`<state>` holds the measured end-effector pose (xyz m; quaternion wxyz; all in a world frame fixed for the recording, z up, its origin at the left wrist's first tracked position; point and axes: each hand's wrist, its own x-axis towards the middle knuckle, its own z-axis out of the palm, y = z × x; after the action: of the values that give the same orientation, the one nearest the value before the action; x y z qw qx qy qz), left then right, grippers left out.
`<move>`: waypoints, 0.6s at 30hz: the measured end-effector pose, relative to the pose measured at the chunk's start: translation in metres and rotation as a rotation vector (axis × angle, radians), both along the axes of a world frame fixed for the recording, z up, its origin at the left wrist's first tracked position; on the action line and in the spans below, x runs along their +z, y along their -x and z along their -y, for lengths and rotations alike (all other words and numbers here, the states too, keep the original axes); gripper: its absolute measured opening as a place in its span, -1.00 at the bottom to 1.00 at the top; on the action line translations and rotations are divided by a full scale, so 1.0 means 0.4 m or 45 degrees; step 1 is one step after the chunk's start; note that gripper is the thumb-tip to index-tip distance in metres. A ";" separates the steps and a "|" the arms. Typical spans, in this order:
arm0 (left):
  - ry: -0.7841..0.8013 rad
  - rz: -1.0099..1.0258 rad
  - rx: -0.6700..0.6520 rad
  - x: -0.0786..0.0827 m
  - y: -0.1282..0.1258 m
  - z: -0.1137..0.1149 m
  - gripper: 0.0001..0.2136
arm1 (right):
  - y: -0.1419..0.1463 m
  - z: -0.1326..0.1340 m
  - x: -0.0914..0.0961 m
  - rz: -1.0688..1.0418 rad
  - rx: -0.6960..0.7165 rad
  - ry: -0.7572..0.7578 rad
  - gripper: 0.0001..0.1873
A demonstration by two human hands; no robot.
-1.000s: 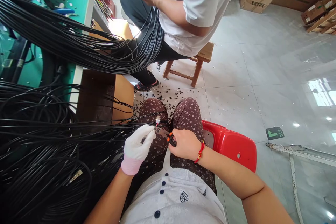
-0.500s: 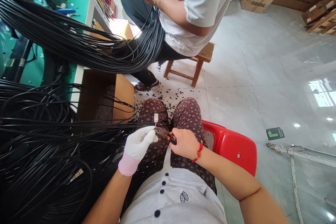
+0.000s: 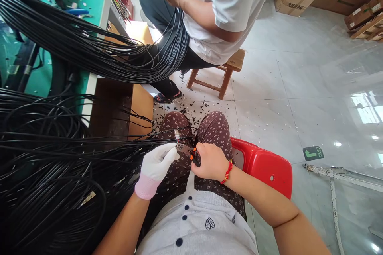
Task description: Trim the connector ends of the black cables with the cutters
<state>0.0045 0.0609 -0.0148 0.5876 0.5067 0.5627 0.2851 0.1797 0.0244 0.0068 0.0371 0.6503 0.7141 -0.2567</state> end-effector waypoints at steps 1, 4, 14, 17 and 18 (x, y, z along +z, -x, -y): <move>-0.013 -0.002 -0.003 0.001 0.000 0.000 -0.78 | 0.000 -0.001 0.001 0.006 0.015 0.017 -0.82; -0.098 -0.049 -0.031 -0.001 0.000 0.001 -0.80 | -0.001 -0.004 0.007 0.036 0.036 0.068 -0.80; -0.296 -0.251 -0.167 -0.015 0.003 0.005 -0.82 | -0.006 0.004 0.006 0.016 -0.017 0.098 -0.89; -0.171 -0.134 -0.237 0.003 0.003 -0.004 -0.81 | -0.009 0.006 0.001 -0.096 -0.065 0.090 -0.88; -0.143 -0.098 -0.267 0.009 0.003 -0.007 -0.80 | -0.010 0.006 -0.001 -0.141 -0.093 0.100 -0.87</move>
<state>0.0033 0.0639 -0.0110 0.5628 0.6054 0.5120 0.2335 0.1838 0.0220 0.0066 0.0135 0.6587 0.6802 -0.3212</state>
